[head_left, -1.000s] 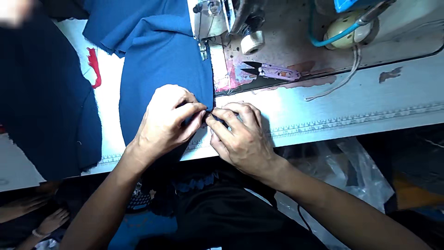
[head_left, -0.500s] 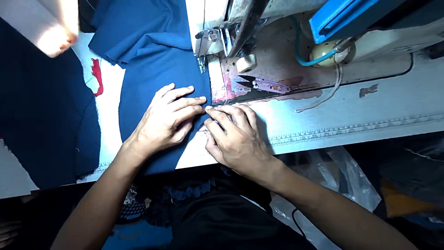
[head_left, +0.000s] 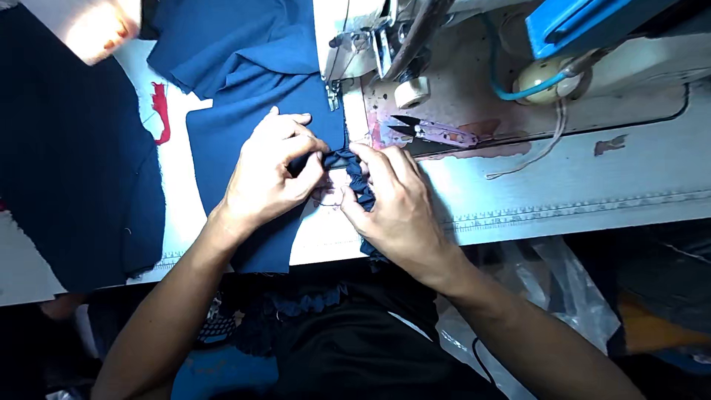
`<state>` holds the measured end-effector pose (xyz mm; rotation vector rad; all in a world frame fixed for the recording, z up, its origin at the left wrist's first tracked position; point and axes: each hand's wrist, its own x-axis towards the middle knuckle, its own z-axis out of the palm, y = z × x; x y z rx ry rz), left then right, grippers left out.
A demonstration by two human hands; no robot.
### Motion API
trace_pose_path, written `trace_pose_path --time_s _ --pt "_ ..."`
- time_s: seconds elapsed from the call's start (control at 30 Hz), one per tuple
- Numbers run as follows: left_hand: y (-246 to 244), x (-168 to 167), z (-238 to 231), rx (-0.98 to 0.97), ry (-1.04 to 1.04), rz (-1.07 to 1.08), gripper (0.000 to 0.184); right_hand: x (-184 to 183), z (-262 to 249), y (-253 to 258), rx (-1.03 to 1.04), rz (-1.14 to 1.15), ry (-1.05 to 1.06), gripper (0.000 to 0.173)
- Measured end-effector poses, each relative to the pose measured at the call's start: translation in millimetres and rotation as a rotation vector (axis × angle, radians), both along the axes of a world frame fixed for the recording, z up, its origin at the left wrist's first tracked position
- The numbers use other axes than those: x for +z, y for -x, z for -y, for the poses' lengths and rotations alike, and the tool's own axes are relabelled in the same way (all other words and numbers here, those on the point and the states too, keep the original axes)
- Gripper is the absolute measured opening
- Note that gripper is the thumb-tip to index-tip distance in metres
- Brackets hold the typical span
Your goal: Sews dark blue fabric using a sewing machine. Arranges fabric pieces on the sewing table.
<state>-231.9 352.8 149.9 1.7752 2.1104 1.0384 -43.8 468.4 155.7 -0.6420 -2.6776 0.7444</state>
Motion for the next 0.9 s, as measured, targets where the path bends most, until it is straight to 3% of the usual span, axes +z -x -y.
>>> trace_pose_path --time_s 0.27,0.43,0.7,0.9 --pt "-2.4 3.1 0.1 0.071 -0.049 0.127 0.019 1.7 -0.6 2.8 0.060 0.009 -0.119 0.039" --pt "-5.3 -0.7 2.6 -0.020 -0.044 -0.023 0.017 4.6 4.7 1.8 0.101 0.109 -0.245 0.036" --pt "-6.0 -6.1 4.6 -0.105 -0.008 -0.249 0.019 3.9 4.2 -4.1 0.113 0.068 -0.222 0.033" --pt "-0.6 -10.8 7.2 -0.175 -0.059 -0.244 0.021 2.4 -7.8 -6.5 0.269 0.126 -0.295 0.037"
